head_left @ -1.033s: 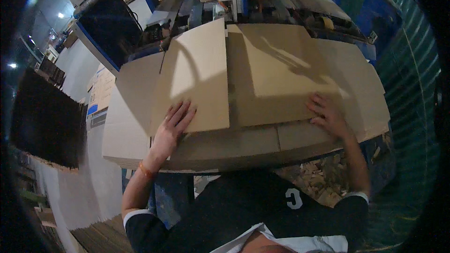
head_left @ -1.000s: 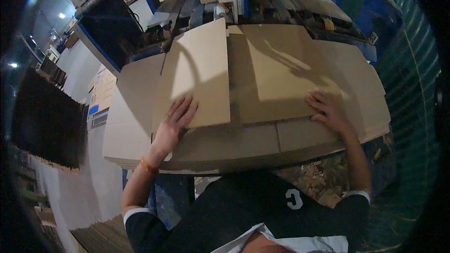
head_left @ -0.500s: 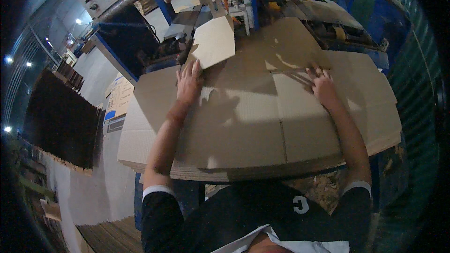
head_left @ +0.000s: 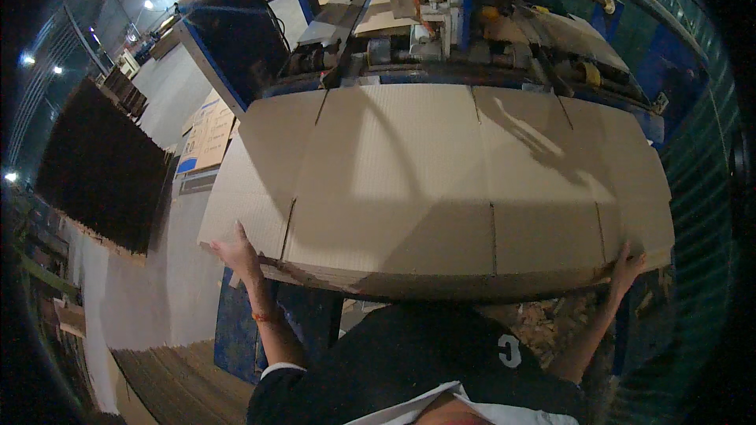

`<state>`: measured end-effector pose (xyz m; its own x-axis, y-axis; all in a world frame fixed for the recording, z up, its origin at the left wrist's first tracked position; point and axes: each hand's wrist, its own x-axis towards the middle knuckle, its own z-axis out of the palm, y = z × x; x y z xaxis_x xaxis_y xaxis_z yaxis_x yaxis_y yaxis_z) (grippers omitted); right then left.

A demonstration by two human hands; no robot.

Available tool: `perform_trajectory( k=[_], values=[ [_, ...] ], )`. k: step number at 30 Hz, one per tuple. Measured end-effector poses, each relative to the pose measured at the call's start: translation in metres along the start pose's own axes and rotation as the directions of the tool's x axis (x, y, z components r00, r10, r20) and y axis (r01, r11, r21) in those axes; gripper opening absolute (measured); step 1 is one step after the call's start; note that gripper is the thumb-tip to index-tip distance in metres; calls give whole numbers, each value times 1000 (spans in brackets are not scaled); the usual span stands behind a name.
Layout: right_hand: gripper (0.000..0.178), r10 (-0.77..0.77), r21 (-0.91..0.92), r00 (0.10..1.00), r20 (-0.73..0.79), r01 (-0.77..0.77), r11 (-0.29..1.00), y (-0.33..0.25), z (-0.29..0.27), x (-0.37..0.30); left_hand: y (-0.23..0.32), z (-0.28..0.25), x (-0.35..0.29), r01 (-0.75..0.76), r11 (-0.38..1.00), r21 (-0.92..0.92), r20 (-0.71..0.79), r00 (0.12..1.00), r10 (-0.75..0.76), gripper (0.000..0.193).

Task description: The person repeatedly picks up flat cardboard sheets from a stack and places them onto a machine table, aligning each sheet by hand. The person continues this stacking process throughout the clip.

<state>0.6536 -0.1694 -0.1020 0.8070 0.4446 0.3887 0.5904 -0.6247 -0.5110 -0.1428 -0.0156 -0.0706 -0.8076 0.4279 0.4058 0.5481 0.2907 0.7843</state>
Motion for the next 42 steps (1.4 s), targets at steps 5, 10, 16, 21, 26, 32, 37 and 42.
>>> perform_trajectory(
  k=[5,10,16,21,26,32,37,42],
  values=[
    [53,142,656,990,-18,-96,748,-10,2,2,15,-4,17,68,989,-134,108,993,-54,68],
    [44,284,874,940,-187,27,486,-53,-12,18,10,-12,39,-271,869,-415,-236,954,185,55],
    [43,155,970,988,11,-48,240,-99,-78,49,-13,-5,67,260,367,-893,334,930,154,39],
    [51,-27,836,968,-249,229,498,-140,-131,-55,11,-27,48,467,493,-734,548,836,22,43],
    [24,-578,558,799,-164,558,613,-157,-107,-165,61,-74,-32,92,829,-551,540,797,271,40],
    [21,-852,349,491,181,778,522,-172,-86,-161,124,-53,-87,-744,481,-463,677,53,734,47],
    [28,-874,420,436,214,767,485,-184,-81,-143,139,-44,-92,-805,408,-431,691,-3,723,47],
    [32,-845,496,294,446,705,507,-199,-58,-96,146,-11,-83,-858,351,-374,673,9,740,51]
  ],
)
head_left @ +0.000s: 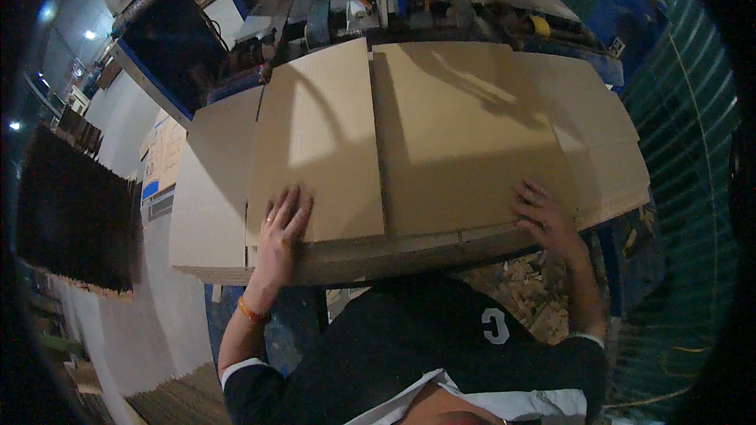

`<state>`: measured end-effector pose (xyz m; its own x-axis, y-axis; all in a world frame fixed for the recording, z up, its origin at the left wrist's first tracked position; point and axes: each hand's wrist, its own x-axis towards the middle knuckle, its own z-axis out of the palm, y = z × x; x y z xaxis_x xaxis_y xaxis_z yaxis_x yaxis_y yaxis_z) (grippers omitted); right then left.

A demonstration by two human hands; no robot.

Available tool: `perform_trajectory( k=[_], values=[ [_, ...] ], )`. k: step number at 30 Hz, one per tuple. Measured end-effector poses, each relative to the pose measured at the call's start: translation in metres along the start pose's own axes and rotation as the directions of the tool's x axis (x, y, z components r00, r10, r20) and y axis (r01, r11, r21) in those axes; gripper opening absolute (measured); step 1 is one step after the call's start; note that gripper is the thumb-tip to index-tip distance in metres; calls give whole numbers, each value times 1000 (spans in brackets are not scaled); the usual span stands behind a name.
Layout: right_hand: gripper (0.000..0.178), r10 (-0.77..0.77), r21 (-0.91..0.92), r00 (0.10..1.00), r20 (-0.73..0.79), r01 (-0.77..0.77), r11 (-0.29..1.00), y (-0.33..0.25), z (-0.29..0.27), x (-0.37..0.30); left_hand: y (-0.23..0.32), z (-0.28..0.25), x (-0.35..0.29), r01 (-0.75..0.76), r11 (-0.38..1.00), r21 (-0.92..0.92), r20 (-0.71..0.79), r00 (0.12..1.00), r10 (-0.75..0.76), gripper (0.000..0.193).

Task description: The person repeatedly picks up flat cardboard sheets from a stack and places them onto a machine table, aligning each sheet by hand. The person continues this stacking process throughout the clip.

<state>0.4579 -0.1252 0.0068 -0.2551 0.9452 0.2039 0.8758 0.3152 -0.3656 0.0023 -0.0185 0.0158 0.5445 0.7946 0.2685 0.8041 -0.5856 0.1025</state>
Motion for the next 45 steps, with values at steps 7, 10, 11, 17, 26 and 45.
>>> perform_trajectory(
  k=[7,10,11,17,26,45],
  values=[
    [50,-65,-291,994,87,88,953,48,-7,91,-40,20,80,-49,989,-140,-233,972,16,70],
    [52,-20,-284,998,62,36,958,78,-4,128,-59,38,113,-25,991,-128,-301,954,-15,70],
    [52,9,-296,1000,22,-2,955,87,-2,137,-64,45,126,-25,992,-123,-308,951,-14,70],
    [48,395,-59,914,-96,-401,914,107,11,201,-81,70,194,97,994,-53,-390,914,-110,66],
    [62,515,111,653,-556,-555,824,105,-19,58,-140,26,19,194,806,-560,-436,758,-485,63],
    [32,589,563,7,-808,-282,776,241,-49,-93,-179,12,-129,74,389,-918,-393,-52,-918,42]
  ],
)
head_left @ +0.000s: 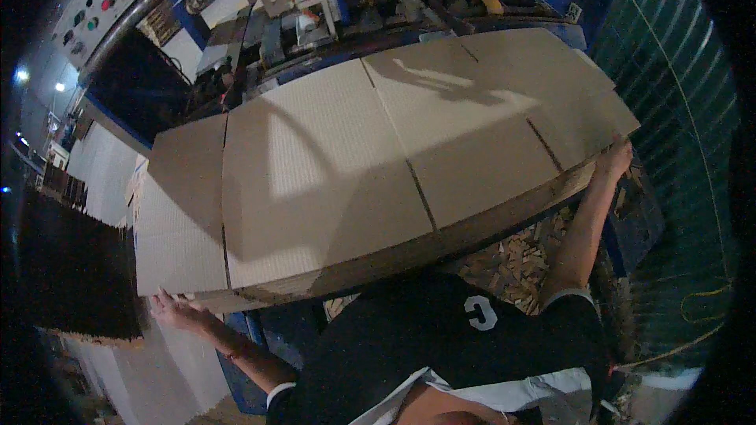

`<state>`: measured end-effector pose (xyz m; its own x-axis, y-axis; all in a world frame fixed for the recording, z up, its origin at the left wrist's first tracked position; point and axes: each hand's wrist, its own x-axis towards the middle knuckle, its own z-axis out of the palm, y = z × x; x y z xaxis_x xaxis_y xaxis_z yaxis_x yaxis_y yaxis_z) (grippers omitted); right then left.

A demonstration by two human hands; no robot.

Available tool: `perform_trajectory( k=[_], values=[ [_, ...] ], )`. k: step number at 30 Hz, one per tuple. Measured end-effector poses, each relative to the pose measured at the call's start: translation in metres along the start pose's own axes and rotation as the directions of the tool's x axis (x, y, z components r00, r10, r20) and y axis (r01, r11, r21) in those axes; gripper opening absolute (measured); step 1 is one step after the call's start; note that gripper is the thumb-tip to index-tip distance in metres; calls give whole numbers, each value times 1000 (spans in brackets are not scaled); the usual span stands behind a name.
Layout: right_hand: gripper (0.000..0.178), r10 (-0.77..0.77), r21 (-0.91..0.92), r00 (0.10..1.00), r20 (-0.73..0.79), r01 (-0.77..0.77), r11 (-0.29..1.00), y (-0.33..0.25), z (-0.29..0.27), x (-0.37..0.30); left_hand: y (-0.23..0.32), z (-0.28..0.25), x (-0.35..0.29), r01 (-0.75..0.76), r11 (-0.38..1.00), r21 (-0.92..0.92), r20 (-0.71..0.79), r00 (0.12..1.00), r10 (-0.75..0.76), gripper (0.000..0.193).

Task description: The person repeatedly picks up flat cardboard sheets from a stack and places them onto a machine table, aligning each sheet by hand. The person continues this stacking process throughout the clip.

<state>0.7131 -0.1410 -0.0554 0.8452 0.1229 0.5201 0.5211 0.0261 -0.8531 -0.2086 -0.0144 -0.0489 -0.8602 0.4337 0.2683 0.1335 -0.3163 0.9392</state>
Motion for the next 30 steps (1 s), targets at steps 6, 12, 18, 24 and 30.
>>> perform_trajectory(
  k=[6,12,18,24,30],
  values=[
    [38,240,556,941,237,-334,761,-80,0,13,7,15,-3,94,957,-273,449,893,40,32],
    [38,-13,-245,988,156,51,968,-220,-37,-153,69,21,-64,106,992,-73,494,867,-56,36],
    [33,-562,312,106,820,742,594,-219,-3,-244,95,51,-168,-564,825,27,892,386,235,37],
    [38,-519,371,-4,855,704,606,-209,17,-242,109,82,-195,-849,517,-104,994,-70,86,43],
    [44,-370,359,-140,918,687,632,-185,54,-212,90,103,-179,-889,420,-181,982,-143,119,45]
  ],
)
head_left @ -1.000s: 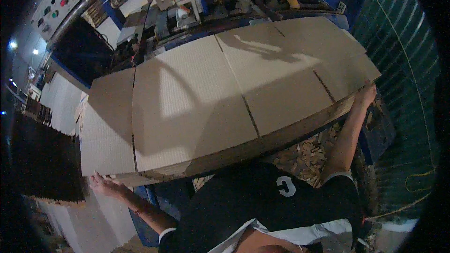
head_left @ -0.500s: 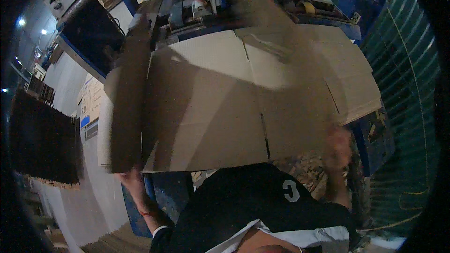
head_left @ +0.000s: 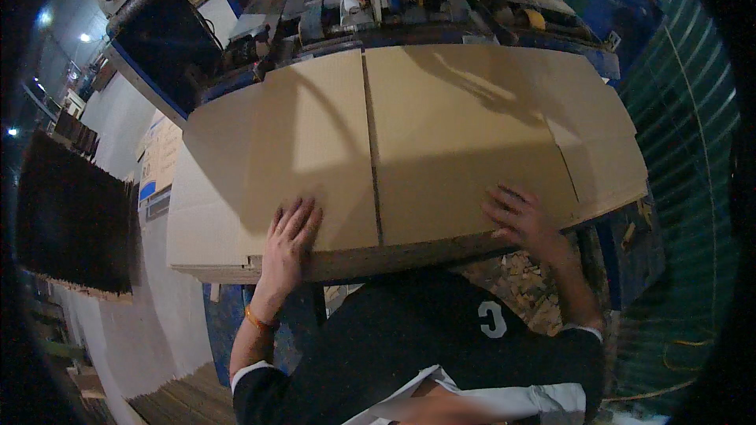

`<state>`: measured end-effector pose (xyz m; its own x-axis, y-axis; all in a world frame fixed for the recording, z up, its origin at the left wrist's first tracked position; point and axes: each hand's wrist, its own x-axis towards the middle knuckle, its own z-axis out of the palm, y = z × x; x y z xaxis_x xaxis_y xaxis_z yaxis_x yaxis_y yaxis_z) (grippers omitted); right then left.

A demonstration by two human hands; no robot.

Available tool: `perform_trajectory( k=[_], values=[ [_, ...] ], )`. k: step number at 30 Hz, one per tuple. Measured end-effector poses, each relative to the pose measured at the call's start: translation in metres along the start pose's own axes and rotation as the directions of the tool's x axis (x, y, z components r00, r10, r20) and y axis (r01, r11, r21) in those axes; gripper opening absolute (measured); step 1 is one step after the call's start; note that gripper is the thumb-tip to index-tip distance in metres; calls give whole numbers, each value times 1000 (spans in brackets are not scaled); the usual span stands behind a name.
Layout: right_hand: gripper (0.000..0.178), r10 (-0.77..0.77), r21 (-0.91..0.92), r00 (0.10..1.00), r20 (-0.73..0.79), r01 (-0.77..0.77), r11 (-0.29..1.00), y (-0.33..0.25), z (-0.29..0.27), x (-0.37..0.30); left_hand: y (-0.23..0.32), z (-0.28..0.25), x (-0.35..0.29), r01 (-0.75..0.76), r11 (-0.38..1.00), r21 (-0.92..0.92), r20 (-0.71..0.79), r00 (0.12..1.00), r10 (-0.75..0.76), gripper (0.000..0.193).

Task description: The person repeatedly picks up flat cardboard sheets from a stack and places them onto a machine table, aligning each sheet by hand. The person continues this stacking process throughout the clip.

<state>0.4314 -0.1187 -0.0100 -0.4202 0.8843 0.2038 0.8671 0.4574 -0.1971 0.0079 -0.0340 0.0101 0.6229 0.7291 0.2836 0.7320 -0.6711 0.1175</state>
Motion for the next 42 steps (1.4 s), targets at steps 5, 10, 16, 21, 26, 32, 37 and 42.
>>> perform_trajectory(
  k=[5,10,16,21,26,32,37,42],
  values=[
    [62,67,-49,997,28,-66,997,55,-16,42,-17,7,40,-20,998,-58,-87,996,14,51],
    [66,136,-154,990,27,-131,979,86,-22,86,-47,30,101,-49,987,-150,-274,962,6,63],
    [61,290,-173,956,-34,-292,941,124,-13,149,-95,65,181,-55,998,6,-311,949,54,61],
    [47,331,-343,915,-229,-394,853,104,1,170,-98,63,201,300,914,273,-396,901,-178,56],
    [44,329,-369,887,-325,-439,819,91,-10,114,-114,34,92,330,935,132,-356,896,-266,67],
    [55,688,36,482,-543,-805,592,115,-3,-42,-174,28,-114,823,277,495,-693,567,-445,70],
    [62,756,255,63,-652,-920,297,128,11,-102,-159,45,-129,910,370,-188,-494,238,-836,74],
    [57,805,706,-151,-574,-590,393,130,0,-93,-126,9,-80,854,321,-411,-612,3,-791,69]
  ],
)
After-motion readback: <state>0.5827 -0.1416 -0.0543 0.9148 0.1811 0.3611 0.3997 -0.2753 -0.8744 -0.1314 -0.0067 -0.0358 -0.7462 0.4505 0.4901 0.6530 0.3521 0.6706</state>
